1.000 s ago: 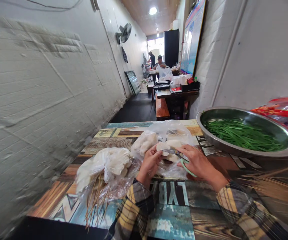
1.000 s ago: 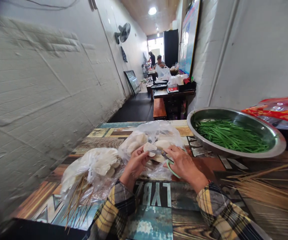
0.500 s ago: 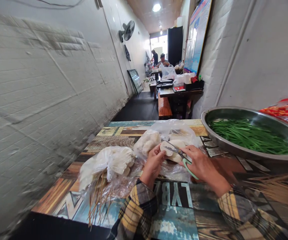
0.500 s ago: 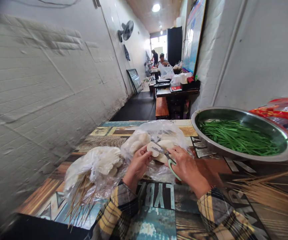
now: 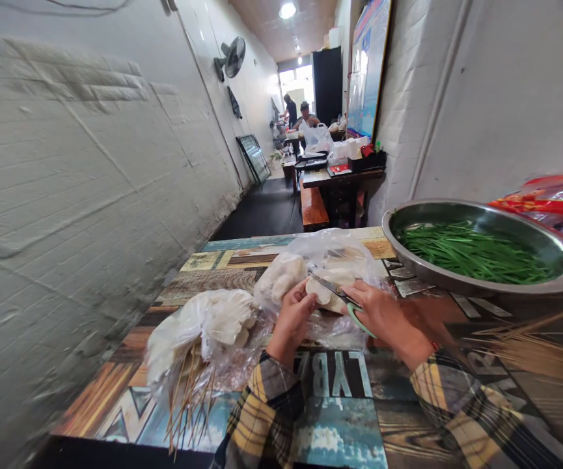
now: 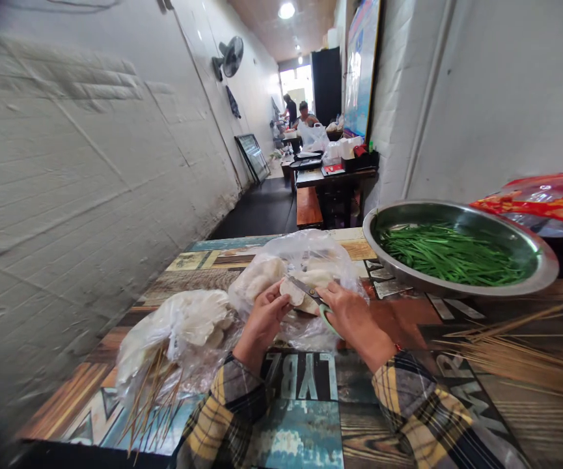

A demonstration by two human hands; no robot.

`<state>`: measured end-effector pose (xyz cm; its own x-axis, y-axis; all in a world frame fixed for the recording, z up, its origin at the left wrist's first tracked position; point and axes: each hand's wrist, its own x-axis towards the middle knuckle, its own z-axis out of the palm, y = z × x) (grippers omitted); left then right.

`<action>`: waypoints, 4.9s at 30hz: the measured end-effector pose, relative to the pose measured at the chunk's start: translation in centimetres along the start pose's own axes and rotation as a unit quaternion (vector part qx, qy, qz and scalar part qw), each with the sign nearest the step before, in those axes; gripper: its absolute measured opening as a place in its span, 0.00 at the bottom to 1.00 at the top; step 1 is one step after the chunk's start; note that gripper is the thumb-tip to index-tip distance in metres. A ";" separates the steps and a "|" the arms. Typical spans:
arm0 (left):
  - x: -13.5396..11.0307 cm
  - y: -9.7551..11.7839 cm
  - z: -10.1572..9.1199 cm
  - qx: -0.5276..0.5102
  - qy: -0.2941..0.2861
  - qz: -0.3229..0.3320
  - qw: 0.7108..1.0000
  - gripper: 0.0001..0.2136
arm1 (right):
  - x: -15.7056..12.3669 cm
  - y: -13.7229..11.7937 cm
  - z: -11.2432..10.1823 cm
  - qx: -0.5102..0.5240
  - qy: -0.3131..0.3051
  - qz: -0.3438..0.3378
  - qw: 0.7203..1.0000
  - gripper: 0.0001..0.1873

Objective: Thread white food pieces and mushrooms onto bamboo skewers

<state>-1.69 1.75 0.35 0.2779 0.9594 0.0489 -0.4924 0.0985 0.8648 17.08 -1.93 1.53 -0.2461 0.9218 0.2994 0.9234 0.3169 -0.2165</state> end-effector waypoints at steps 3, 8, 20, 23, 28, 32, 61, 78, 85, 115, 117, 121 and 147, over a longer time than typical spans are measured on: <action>0.1 0.0 0.1 -0.021 0.026 0.008 0.999 0.18 | 0.0 0.5 0.2 0.019 0.018 0.014 1.000 0.17; 0.3 0.0 0.0 -0.070 0.051 0.010 0.996 0.18 | -0.3 1.6 0.4 0.041 0.066 0.048 0.996 0.16; 0.0 0.9 0.5 -0.118 0.020 -0.048 0.992 0.15 | -1.2 1.2 0.2 0.120 0.072 0.001 0.990 0.19; 0.0 0.8 0.5 -0.108 0.023 -0.045 0.993 0.15 | -1.2 1.2 0.1 0.124 0.078 -0.006 0.989 0.20; 0.1 0.6 0.2 -0.098 0.034 -0.056 0.993 0.11 | -1.2 1.3 0.0 0.120 0.092 -0.018 0.988 0.21; -0.1 0.5 0.1 -0.110 0.025 -0.079 0.991 0.11 | -1.2 1.3 0.1 0.130 0.096 -0.058 0.985 0.23; 0.2 0.0 0.2 -0.131 0.059 -0.056 0.988 0.10 | -0.8 2.6 1.8 0.147 0.137 0.010 0.979 0.20; -0.4 0.8 0.2 0.195 0.167 0.248 0.934 0.10 | -0.6 2.7 1.5 0.148 0.165 0.040 0.974 0.20; -0.8 1.8 -0.9 0.526 0.058 0.305 0.792 0.15 | -1.0 2.5 0.7 0.099 0.125 0.030 0.987 0.20; -3.2 -2.4 -2.4 0.532 0.133 0.148 0.823 0.10 | -4.9 4.9 0.3 0.091 -0.022 0.104 0.990 0.17; -3.2 -2.6 -2.7 0.556 0.116 0.140 0.811 0.08 | -5.5 5.0 0.0 0.108 -0.034 0.107 0.988 0.18; -3.1 -2.6 -3.0 0.647 0.077 0.128 0.747 0.05 | -6.0 5.2 -1.3 0.138 -0.094 0.110 0.980 0.19; -3.9 -1.7 -1.8 0.648 0.044 0.204 0.733 0.12 | -6.1 5.0 -1.8 0.199 -0.102 0.024 0.974 0.19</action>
<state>-3.44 -1.66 -2.20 0.2438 0.8577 0.4526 0.6920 -0.4808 0.5384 23.74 -6.39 0.29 -0.2966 0.9499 0.0983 0.7581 0.2968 -0.5806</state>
